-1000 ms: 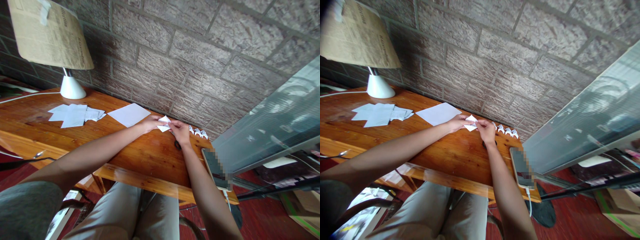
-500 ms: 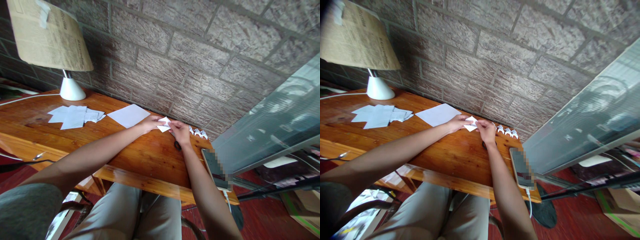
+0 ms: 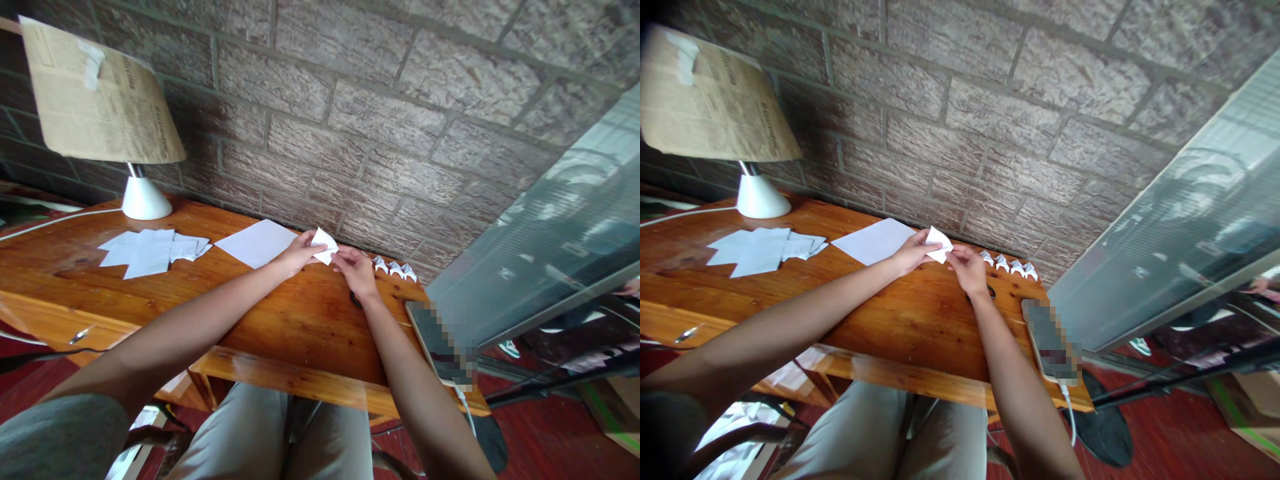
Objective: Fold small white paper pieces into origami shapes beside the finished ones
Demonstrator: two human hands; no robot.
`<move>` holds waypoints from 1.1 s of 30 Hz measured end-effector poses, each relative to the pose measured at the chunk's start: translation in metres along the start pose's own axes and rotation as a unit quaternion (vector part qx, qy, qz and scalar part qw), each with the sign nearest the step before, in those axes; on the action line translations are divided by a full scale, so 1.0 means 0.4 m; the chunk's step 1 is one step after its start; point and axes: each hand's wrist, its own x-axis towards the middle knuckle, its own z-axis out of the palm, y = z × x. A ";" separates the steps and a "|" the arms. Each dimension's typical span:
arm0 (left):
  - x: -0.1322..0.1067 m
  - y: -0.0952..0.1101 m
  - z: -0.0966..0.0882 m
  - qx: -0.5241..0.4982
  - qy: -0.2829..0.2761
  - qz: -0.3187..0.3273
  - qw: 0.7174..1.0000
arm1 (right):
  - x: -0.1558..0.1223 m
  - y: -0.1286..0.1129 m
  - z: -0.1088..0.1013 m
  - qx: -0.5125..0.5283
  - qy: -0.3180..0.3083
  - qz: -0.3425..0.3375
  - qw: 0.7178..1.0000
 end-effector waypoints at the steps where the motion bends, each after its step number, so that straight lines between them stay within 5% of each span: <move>1: -0.004 0.003 0.002 0.011 -0.010 0.011 1.000 | 0.002 0.002 -0.002 0.009 0.008 -0.001 1.000; 9: -0.020 0.005 0.013 0.175 0.012 0.112 0.978 | 0.001 -0.008 -0.011 0.040 0.038 -0.008 0.998; 33: -0.018 -0.018 0.005 0.240 0.015 0.219 0.946 | -0.005 -0.004 0.000 0.088 0.036 -0.002 0.995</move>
